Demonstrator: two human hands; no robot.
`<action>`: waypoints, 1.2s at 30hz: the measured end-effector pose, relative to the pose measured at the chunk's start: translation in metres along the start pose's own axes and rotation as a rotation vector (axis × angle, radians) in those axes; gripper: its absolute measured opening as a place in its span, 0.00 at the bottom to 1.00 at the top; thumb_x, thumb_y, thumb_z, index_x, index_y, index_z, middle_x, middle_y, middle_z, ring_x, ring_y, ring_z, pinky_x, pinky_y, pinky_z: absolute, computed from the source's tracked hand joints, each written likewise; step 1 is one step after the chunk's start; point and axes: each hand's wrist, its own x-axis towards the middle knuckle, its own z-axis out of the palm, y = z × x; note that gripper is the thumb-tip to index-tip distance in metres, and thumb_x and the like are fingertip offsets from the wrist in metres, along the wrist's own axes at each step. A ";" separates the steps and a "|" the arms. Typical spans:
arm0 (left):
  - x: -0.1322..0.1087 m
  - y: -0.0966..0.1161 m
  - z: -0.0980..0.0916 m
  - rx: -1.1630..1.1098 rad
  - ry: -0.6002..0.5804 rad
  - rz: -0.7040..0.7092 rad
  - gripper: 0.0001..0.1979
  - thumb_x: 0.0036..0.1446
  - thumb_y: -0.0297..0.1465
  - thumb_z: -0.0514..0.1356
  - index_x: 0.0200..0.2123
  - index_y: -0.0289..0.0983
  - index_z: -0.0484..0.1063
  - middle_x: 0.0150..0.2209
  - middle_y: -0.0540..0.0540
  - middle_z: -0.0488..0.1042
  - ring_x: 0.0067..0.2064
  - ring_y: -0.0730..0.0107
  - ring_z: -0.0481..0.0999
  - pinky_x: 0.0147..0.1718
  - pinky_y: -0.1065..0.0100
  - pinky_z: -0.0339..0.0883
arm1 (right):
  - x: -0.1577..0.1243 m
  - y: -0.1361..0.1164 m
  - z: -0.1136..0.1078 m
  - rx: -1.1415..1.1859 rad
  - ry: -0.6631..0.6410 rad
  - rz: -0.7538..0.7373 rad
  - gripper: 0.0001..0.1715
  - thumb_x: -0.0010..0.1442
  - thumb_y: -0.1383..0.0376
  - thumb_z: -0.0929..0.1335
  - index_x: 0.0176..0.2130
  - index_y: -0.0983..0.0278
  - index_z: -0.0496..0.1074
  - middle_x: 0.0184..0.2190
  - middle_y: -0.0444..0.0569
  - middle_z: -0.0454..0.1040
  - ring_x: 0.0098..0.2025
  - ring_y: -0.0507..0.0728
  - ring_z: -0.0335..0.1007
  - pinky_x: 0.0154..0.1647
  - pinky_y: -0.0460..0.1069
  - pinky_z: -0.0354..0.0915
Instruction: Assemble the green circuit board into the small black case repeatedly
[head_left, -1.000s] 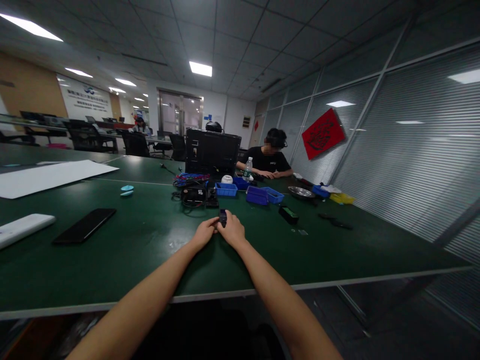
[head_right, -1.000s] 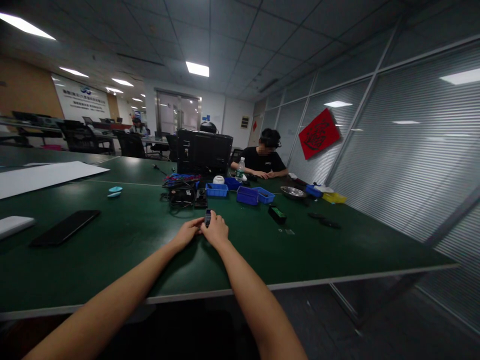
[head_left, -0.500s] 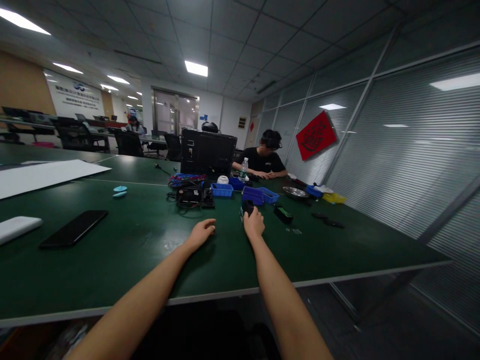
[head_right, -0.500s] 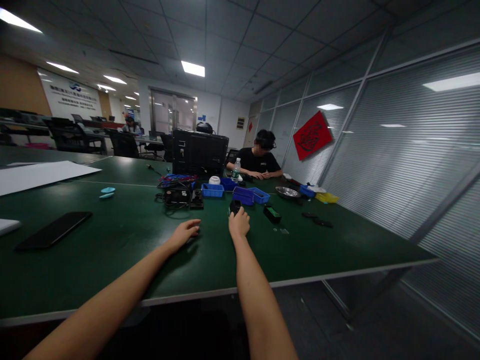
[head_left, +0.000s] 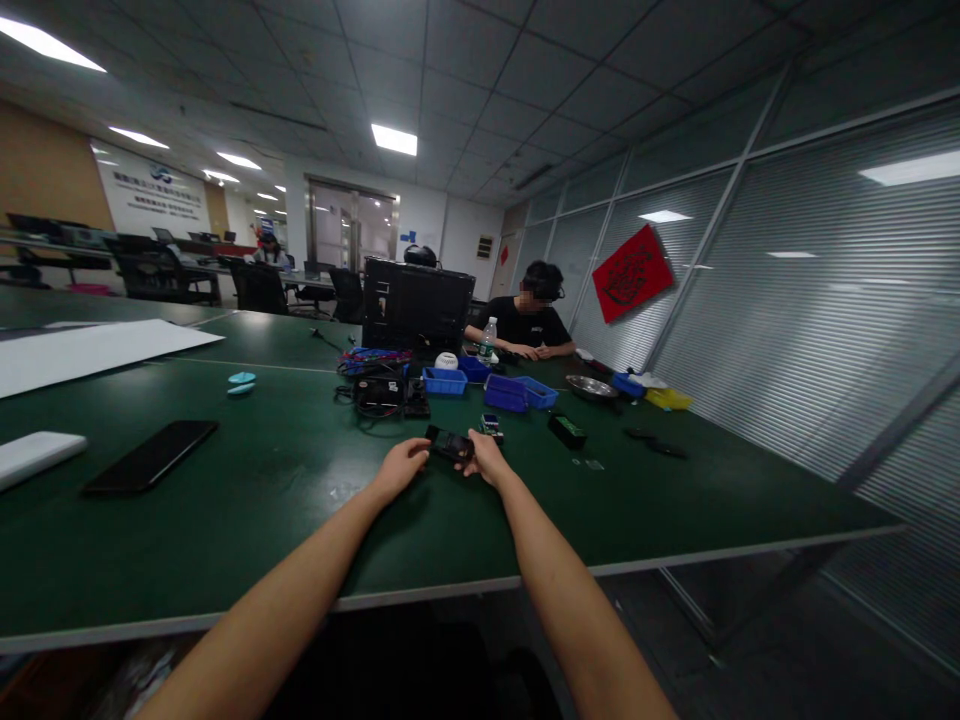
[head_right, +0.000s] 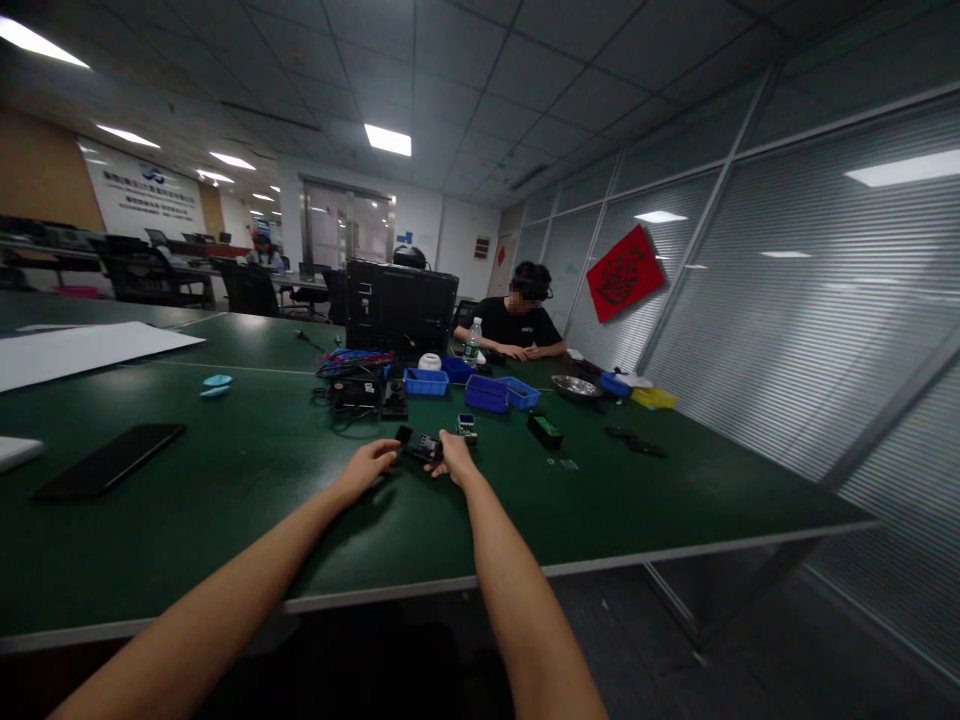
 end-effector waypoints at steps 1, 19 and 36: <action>0.000 0.001 0.000 -0.001 0.000 0.001 0.20 0.48 0.30 0.53 0.45 0.32 0.68 0.43 0.41 0.72 0.38 0.67 0.74 0.33 0.70 0.69 | -0.002 0.000 -0.001 -0.112 -0.004 -0.023 0.19 0.60 0.56 0.54 0.30 0.66 0.62 0.15 0.45 0.65 0.15 0.52 0.64 0.16 0.45 0.60; 0.002 -0.006 -0.001 0.010 -0.025 0.042 0.19 0.48 0.32 0.53 0.45 0.32 0.68 0.42 0.41 0.73 0.39 0.67 0.73 0.32 0.71 0.68 | -0.009 -0.011 -0.027 -0.697 0.539 -0.446 0.19 0.60 0.57 0.55 0.37 0.63 0.69 0.35 0.48 0.69 0.37 0.53 0.64 0.37 0.45 0.57; 0.002 -0.007 0.000 0.030 -0.052 0.025 0.19 0.48 0.32 0.53 0.45 0.34 0.68 0.42 0.43 0.73 0.40 0.68 0.73 0.33 0.72 0.67 | 0.005 0.000 -0.048 -0.834 0.456 -0.008 0.21 0.56 0.53 0.59 0.41 0.61 0.69 0.39 0.53 0.70 0.42 0.59 0.65 0.38 0.49 0.60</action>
